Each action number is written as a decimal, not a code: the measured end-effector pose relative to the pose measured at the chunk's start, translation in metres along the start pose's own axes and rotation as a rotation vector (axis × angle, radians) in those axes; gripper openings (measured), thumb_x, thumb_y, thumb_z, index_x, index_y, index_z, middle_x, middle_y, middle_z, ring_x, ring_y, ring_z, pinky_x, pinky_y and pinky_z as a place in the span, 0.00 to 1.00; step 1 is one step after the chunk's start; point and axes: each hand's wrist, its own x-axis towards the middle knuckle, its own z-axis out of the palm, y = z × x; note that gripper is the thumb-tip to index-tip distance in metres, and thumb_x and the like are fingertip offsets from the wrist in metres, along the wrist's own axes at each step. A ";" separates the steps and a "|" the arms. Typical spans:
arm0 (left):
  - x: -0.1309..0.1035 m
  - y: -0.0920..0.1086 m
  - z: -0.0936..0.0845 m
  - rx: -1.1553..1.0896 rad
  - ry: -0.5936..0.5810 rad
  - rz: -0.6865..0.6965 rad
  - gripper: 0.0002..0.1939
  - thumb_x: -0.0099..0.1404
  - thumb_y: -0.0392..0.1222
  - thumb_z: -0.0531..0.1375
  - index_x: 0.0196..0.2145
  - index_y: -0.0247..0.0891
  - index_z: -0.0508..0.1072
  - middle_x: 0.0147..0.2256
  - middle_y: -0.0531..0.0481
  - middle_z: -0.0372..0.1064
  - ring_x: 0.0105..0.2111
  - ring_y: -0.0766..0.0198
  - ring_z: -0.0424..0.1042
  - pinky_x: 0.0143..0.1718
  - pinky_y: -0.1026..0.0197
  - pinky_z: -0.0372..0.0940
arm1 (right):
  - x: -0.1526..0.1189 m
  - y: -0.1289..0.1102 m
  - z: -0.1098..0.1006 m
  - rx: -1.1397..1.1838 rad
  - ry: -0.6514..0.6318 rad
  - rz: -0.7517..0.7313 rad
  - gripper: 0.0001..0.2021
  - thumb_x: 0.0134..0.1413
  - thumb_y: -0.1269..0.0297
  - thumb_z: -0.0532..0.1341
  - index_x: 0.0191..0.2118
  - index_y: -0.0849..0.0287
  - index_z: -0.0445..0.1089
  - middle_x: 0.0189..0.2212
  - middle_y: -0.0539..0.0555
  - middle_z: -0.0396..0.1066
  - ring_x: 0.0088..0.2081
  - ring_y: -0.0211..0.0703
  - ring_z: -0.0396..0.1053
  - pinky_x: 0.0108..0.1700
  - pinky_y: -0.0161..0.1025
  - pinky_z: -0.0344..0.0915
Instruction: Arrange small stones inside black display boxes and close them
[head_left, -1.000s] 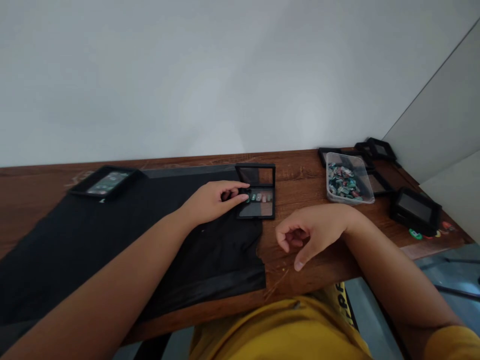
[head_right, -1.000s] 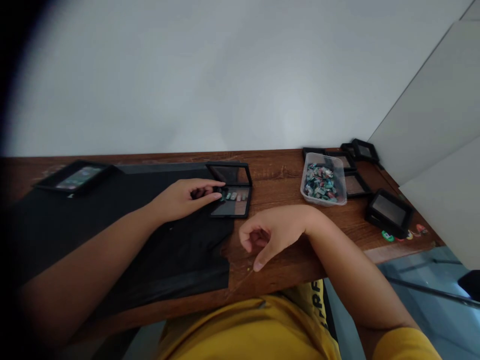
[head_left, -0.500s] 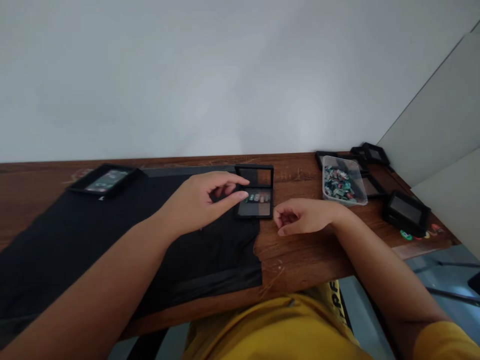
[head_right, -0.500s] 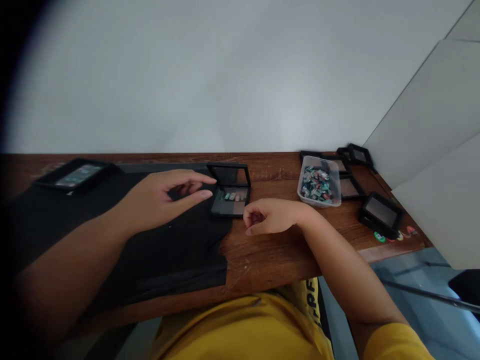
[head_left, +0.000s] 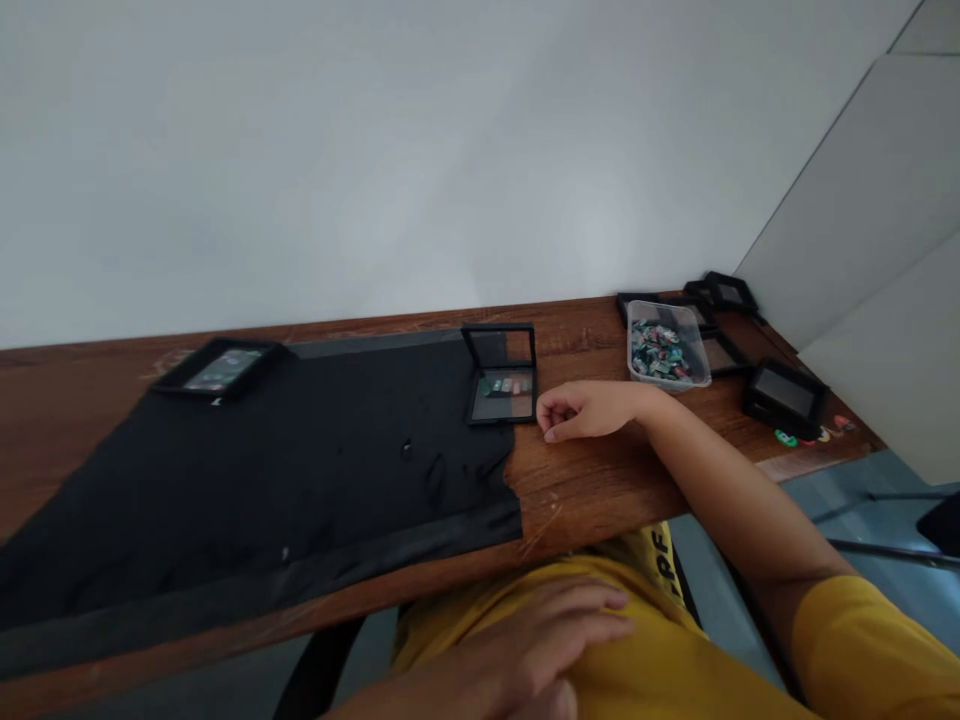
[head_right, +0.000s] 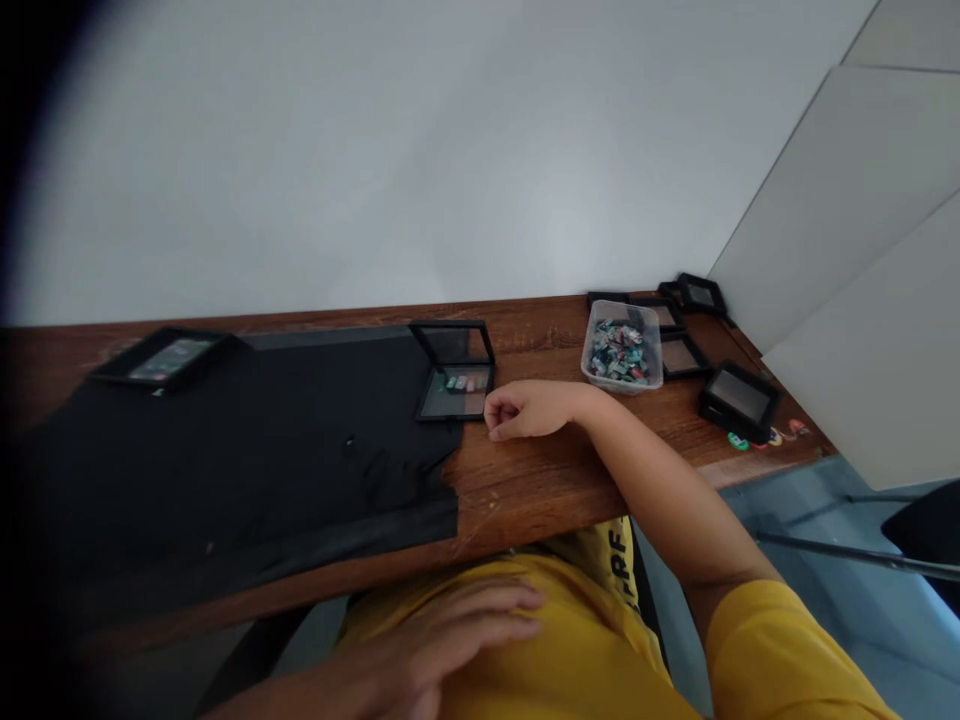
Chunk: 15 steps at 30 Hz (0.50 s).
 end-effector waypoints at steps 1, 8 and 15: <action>0.000 -0.004 0.003 -0.075 -0.005 -0.058 0.31 0.73 0.72 0.43 0.69 0.72 0.59 0.71 0.65 0.59 0.71 0.57 0.58 0.71 0.52 0.57 | 0.000 0.000 0.000 0.000 0.000 0.006 0.05 0.61 0.70 0.63 0.34 0.60 0.67 0.26 0.45 0.65 0.28 0.34 0.61 0.34 0.33 0.59; 0.015 -0.011 0.013 0.004 -0.075 -0.234 0.37 0.73 0.71 0.44 0.74 0.56 0.53 0.76 0.55 0.39 0.76 0.46 0.40 0.76 0.39 0.42 | -0.002 0.000 0.000 -0.017 0.008 0.032 0.04 0.62 0.67 0.64 0.39 0.61 0.70 0.28 0.46 0.66 0.29 0.35 0.62 0.34 0.34 0.60; 0.045 -0.029 0.009 0.076 -0.135 -0.388 0.42 0.73 0.71 0.42 0.76 0.48 0.48 0.75 0.47 0.45 0.75 0.45 0.45 0.75 0.37 0.44 | -0.003 0.000 -0.001 -0.003 -0.002 0.046 0.06 0.62 0.65 0.64 0.40 0.61 0.70 0.29 0.46 0.66 0.30 0.35 0.62 0.33 0.34 0.59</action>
